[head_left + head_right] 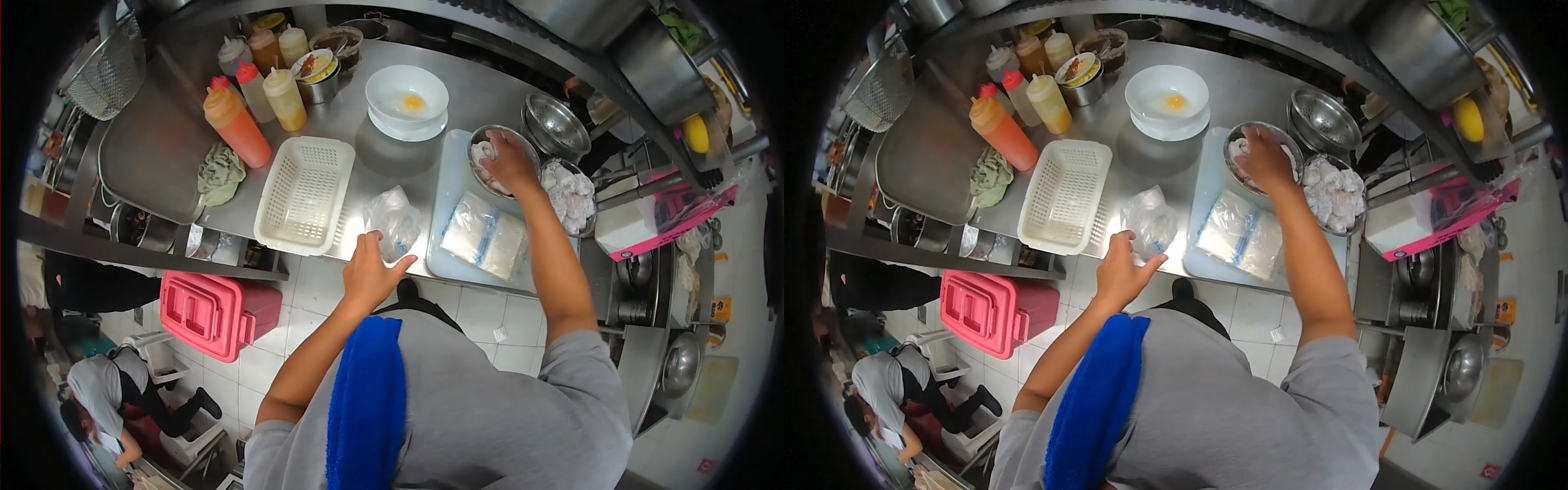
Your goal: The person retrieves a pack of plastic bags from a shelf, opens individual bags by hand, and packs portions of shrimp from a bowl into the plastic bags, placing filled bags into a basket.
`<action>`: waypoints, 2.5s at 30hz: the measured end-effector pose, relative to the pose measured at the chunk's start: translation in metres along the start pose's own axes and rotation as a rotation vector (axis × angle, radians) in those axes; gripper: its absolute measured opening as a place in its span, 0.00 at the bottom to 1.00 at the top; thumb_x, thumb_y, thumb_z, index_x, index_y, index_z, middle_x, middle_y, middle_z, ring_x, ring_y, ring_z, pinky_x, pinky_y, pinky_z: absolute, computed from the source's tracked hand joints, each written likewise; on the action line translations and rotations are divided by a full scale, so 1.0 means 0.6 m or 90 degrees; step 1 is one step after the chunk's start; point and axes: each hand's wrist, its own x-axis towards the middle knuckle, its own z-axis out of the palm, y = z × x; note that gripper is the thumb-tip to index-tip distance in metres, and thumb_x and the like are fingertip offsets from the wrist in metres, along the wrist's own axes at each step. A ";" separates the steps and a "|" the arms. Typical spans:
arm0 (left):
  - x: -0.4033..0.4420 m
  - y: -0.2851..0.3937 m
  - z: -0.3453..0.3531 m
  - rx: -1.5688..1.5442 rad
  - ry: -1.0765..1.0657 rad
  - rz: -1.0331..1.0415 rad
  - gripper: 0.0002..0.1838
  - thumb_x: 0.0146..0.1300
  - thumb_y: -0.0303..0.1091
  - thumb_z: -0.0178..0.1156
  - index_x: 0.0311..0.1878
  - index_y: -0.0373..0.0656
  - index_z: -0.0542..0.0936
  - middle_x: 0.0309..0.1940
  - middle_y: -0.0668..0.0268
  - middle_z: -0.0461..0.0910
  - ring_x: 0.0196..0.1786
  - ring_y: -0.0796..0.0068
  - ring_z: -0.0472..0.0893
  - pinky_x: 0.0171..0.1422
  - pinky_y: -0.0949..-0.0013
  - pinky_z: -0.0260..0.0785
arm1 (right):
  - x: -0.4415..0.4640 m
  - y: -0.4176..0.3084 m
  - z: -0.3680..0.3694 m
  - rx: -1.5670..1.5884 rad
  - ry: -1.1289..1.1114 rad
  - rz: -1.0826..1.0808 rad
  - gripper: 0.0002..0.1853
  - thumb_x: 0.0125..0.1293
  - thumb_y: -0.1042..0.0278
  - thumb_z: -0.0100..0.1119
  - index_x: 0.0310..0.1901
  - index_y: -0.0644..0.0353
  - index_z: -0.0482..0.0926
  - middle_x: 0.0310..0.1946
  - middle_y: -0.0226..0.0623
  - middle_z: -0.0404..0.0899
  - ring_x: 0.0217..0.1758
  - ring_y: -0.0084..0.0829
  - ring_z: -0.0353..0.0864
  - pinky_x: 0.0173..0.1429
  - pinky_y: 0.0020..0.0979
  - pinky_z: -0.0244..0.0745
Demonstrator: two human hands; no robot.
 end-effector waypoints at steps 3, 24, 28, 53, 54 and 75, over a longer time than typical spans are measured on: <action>0.015 -0.015 0.014 0.056 0.017 0.035 0.31 0.52 0.45 0.67 0.52 0.37 0.67 0.48 0.52 0.69 0.50 0.52 0.75 0.44 0.55 0.72 | 0.026 -0.005 -0.003 -0.089 -0.107 0.013 0.29 0.53 0.65 0.62 0.59 0.54 0.69 0.57 0.42 0.70 0.58 0.44 0.73 0.58 0.41 0.71; 0.016 -0.040 0.015 -0.047 0.074 -0.006 0.14 0.57 0.35 0.63 0.42 0.42 0.72 0.37 0.61 0.76 0.37 0.59 0.79 0.38 0.60 0.71 | 0.025 0.049 -0.038 0.818 -0.131 0.404 0.19 0.63 0.61 0.59 0.54 0.55 0.72 0.46 0.32 0.78 0.41 0.28 0.79 0.42 0.29 0.76; 0.024 -0.050 0.022 -0.071 0.117 0.058 0.10 0.58 0.33 0.61 0.39 0.40 0.73 0.32 0.60 0.76 0.33 0.61 0.79 0.37 0.62 0.70 | -0.039 -0.014 -0.056 1.121 -0.156 0.484 0.20 0.66 0.69 0.51 0.60 0.57 0.68 0.49 0.37 0.76 0.48 0.32 0.78 0.51 0.33 0.76; -0.010 -0.038 0.028 -0.105 0.125 0.201 0.05 0.62 0.28 0.56 0.38 0.38 0.72 0.32 0.52 0.76 0.33 0.52 0.78 0.36 0.59 0.70 | -0.145 -0.304 0.192 0.955 -0.159 0.387 0.19 0.68 0.68 0.47 0.58 0.65 0.70 0.49 0.38 0.76 0.52 0.27 0.74 0.55 0.29 0.69; -0.010 -0.039 0.029 -0.101 0.122 0.227 0.05 0.62 0.28 0.56 0.38 0.38 0.72 0.34 0.52 0.76 0.34 0.52 0.77 0.37 0.59 0.69 | -0.145 -0.301 0.203 0.954 -0.160 0.387 0.19 0.68 0.68 0.47 0.58 0.65 0.70 0.49 0.38 0.76 0.52 0.27 0.74 0.55 0.29 0.69; 0.029 -0.121 0.045 -0.692 -0.137 -0.391 0.13 0.66 0.36 0.50 0.46 0.37 0.69 0.37 0.60 0.74 0.31 0.66 0.83 0.32 0.71 0.79 | -0.170 -0.275 0.204 0.207 -0.223 0.054 0.09 0.55 0.69 0.53 0.26 0.65 0.80 0.31 0.52 0.80 0.36 0.50 0.80 0.42 0.44 0.76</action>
